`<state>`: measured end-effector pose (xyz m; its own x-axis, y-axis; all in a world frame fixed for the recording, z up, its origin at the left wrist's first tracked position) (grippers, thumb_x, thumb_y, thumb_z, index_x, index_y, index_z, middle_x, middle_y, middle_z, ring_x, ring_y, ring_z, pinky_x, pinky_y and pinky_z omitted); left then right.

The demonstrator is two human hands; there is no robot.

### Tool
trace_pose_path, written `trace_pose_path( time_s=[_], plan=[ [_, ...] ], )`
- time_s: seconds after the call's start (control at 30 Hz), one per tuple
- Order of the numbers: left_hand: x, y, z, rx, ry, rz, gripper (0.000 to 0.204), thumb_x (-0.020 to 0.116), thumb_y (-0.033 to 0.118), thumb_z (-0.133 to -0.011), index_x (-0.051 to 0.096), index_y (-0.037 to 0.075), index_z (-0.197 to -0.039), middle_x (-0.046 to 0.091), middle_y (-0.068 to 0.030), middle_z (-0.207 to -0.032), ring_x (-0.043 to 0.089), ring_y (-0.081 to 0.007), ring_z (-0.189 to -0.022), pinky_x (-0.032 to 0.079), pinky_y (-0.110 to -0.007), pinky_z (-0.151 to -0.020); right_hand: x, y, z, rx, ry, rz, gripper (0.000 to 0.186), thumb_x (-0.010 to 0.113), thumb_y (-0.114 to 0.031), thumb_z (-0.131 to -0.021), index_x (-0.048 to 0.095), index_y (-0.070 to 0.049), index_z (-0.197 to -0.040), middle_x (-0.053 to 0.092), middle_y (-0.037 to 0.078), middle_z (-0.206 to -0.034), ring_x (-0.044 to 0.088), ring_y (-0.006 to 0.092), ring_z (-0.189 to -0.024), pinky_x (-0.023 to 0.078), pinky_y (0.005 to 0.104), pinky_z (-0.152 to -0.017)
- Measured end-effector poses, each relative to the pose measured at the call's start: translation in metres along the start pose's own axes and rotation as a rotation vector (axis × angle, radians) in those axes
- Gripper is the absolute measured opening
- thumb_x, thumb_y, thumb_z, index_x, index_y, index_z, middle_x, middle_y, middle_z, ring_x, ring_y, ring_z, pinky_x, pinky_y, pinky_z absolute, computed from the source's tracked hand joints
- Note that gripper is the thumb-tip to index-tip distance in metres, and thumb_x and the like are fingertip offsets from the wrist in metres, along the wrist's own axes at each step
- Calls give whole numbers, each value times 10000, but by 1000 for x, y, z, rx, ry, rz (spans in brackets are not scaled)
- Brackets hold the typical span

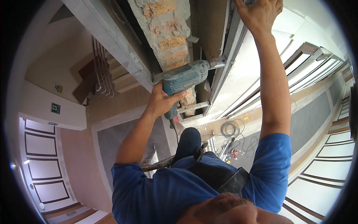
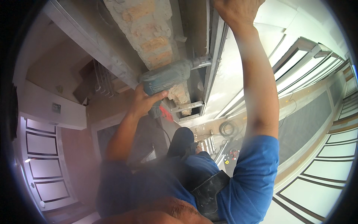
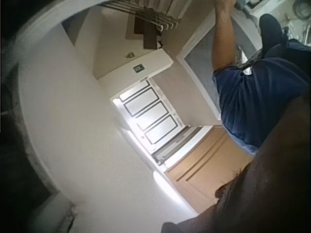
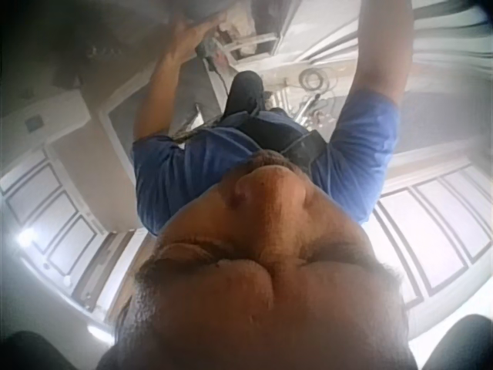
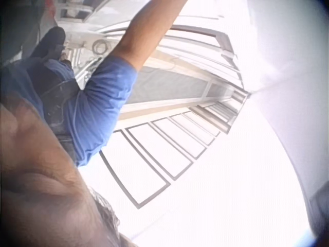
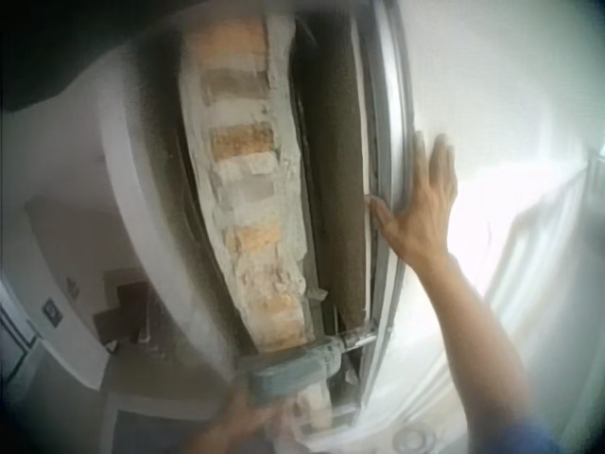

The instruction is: The person uses a corded power drill to fasten a metal ceiling frame to a brick wall. They repeatedly position the drill, drive screws into the frame, and adjust their grip while working overhead.

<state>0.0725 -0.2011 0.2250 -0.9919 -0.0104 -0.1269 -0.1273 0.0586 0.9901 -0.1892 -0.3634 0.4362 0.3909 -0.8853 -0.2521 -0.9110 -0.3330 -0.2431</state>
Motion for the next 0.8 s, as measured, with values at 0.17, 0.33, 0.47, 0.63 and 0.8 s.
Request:
trace_pose_path(
  time_s=[0.17, 0.33, 0.47, 0.63, 0.8],
  plan=[
    [2, 1, -5, 4, -27, -5, 488, 831, 112, -867, 584, -32, -1263, 708, -104, -1156, 690, -148, -978, 609, -295, -780, 1, 3, -4, -17, -12, 39, 1190, 869, -386, -798, 70, -209, -1662, -6, 231, -1711, 39, 449, -1568, 151, 630, -1261],
    [-3, 7, -10, 28, -58, -22, 515, 836, 99, -857, 583, -31, -1286, 708, -97, -1174, 689, -146, -1012, 599, -293, -829, 7, 8, -3, -57, 27, 35, 1200, 867, -412, -793, 65, -214, -1663, -12, 228, -1713, 49, 462, -1564, 152, 636, -1257],
    [-1, 12, -10, 45, -49, -47, 521, 837, 88, -854, 582, -32, -1292, 708, -101, -1184, 685, -149, -1038, 588, -293, -858, 9, 10, -3, -46, 27, 51, 1208, 869, -429, -786, 64, -229, -1664, -12, 230, -1713, 49, 464, -1563, 156, 645, -1251],
    [2, 18, -14, 89, -72, -75, 526, 836, 79, -853, 576, -44, -1293, 701, -111, -1208, 672, -163, -1091, 561, -314, -944, 10, 14, -3, -87, 60, 41, 1211, 860, -468, -784, 62, -238, -1665, -13, 233, -1712, 44, 465, -1563, 156, 651, -1248],
    [1, 20, -13, 41, -75, -78, 527, 832, 73, -858, 569, -50, -1297, 696, -117, -1222, 667, -169, -1112, 546, -321, -978, 12, 15, -3, -95, 70, 45, 1201, 843, -492, -793, 58, -235, -1665, -18, 233, -1712, 41, 468, -1563, 149, 653, -1249]
  ],
)
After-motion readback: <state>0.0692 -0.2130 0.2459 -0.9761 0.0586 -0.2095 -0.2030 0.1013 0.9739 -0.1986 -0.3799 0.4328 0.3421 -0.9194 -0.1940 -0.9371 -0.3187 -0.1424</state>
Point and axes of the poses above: each hand's wrist, its own z-axis away from the middle knuckle, its own x-axis out of the palm, y = z × x, the point moved 4 cm from there along -z, towards the middle knuckle
